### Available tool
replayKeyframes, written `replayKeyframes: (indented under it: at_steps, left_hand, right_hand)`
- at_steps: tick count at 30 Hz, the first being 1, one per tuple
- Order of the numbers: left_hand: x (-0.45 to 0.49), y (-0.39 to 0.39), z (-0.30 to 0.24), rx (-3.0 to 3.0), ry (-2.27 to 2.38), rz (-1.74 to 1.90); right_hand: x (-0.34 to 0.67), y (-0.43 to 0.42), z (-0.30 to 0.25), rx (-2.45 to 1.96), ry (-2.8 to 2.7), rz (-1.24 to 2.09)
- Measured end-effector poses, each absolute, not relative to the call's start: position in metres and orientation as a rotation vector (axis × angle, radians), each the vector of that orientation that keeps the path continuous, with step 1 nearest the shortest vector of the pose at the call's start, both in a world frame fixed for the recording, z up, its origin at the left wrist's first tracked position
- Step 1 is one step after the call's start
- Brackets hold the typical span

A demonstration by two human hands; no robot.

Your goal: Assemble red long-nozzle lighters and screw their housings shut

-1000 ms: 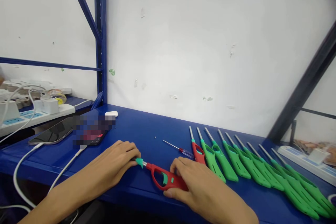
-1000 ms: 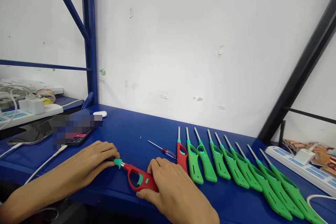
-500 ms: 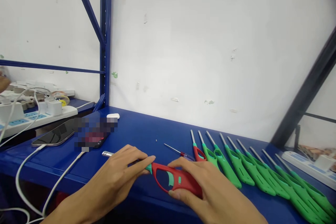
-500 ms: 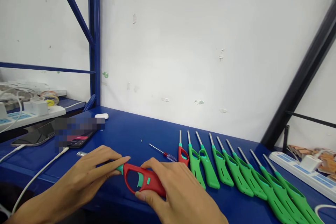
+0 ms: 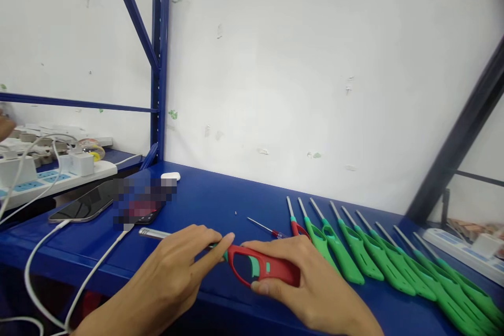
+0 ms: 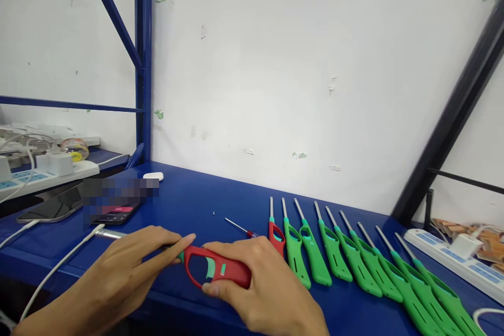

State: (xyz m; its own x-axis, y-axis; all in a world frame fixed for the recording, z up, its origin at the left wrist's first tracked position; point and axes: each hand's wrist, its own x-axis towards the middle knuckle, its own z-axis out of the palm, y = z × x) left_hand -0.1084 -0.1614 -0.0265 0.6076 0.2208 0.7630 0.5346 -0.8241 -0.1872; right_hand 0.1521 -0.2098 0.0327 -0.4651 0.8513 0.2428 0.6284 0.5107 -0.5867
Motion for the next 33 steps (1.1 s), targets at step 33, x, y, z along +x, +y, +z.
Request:
replayKeyframes:
  at_steps: [33]
  left_hand:
    - [-0.085, -0.147, -0.03, -2.516, -0.791, -1.276]
  right_hand:
    - [0.18, -0.196, 0.036, -0.805, -1.284, 1.295]
